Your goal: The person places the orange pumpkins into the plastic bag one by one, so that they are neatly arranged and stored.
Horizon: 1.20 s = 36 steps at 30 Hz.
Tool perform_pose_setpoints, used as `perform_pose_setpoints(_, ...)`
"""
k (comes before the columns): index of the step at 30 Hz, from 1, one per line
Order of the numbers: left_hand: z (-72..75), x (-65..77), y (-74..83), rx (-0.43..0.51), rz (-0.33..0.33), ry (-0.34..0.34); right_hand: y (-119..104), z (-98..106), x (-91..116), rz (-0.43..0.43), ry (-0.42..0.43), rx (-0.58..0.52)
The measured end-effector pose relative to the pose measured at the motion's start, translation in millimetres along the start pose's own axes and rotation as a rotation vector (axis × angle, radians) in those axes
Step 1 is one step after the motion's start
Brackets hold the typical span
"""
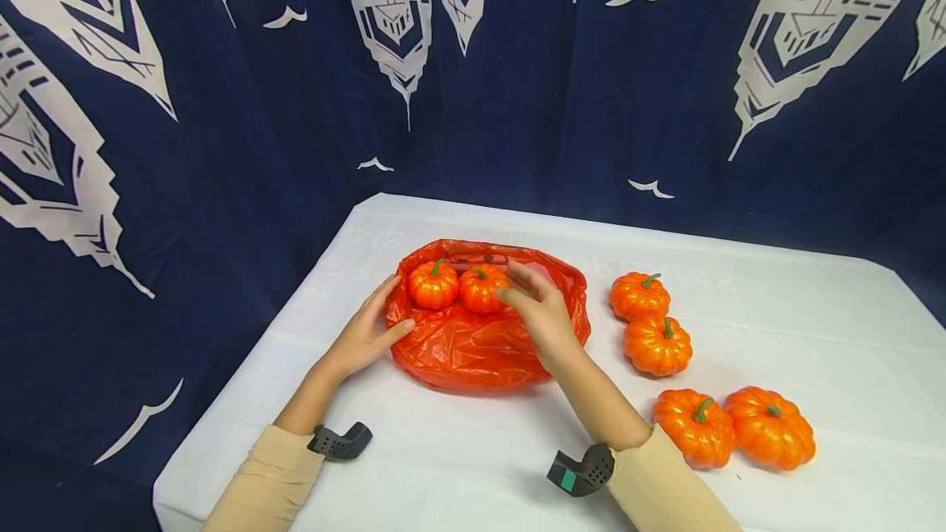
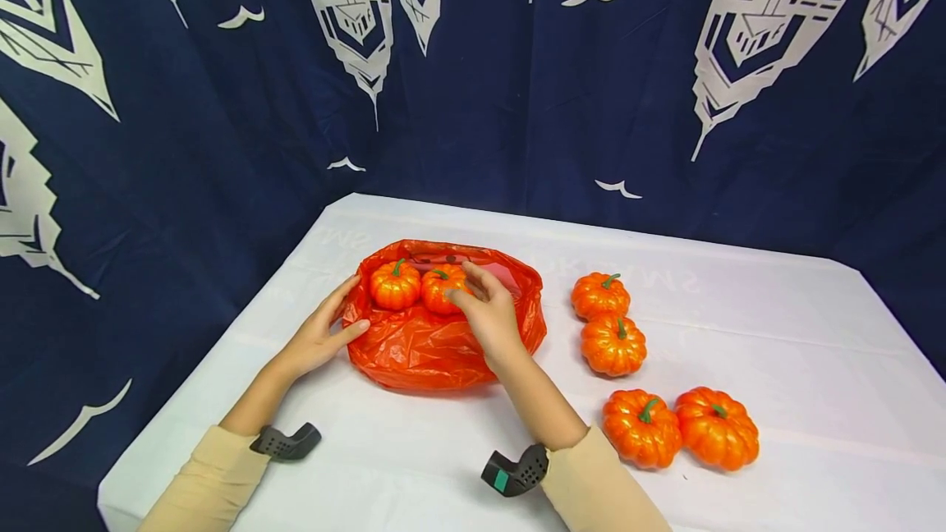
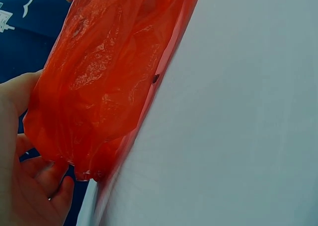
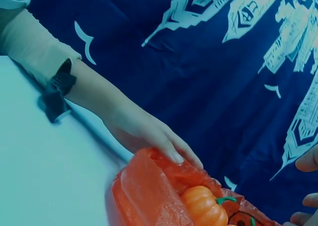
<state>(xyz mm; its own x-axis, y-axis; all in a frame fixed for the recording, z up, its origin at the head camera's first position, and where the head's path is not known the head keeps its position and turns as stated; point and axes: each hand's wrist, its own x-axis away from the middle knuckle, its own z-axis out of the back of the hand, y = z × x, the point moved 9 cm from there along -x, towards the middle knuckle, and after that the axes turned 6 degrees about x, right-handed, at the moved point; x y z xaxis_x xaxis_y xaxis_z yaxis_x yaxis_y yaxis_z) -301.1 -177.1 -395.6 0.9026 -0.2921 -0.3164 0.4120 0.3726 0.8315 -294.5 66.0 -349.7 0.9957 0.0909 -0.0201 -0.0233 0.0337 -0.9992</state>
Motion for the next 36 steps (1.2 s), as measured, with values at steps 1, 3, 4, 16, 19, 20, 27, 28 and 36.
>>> perform_pose_setpoints(1, -0.1, 0.1, -0.3, 0.0, 0.0, 0.0, -1.5, 0.6, 3.1, 0.014, -0.008, -0.004)
perform_pose_setpoints(3, -0.3, 0.1, -0.4, 0.005, 0.003, 0.0, -4.3, 2.0, 9.1, 0.036, -0.025, -0.012)
perform_pose_setpoints(4, -0.4, 0.2, -0.5, 0.006, 0.006, 0.001, -5.8, 2.8, 12.0, 0.044, -0.031, -0.016)
perform_pose_setpoints(16, -2.1, 5.0, 33.1, 0.026, 0.023, -0.011, -18.8, 24.9, 40.1, 0.056, -0.096, -0.008)
perform_pose_setpoints(19, -2.7, 4.3, 28.7, 0.016, 0.02, -0.009, -19.9, 32.9, 45.4, 0.067, -0.096, 0.017)
perform_pose_setpoints(20, -3.0, 3.7, 23.8, 0.013, 0.018, -0.006, -20.1, 35.8, 47.3, 0.07, -0.096, 0.025)
perform_pose_setpoints(27, -3.0, 2.8, 0.7, 0.021, 0.008, 0.003, -20.3, 59.5, 64.7, 0.101, -0.092, 0.045)
perform_pose_setpoints(28, -2.6, 2.8, 0.7, 0.022, 0.009, 0.006, -20.4, 62.8, 67.0, 0.105, -0.092, 0.052)
perform_pose_setpoints(36, -0.9, 5.2, 35.1, 0.032, 0.042, -0.005, -26.4, 88.0, 80.8, 0.169, -0.11, 0.093)
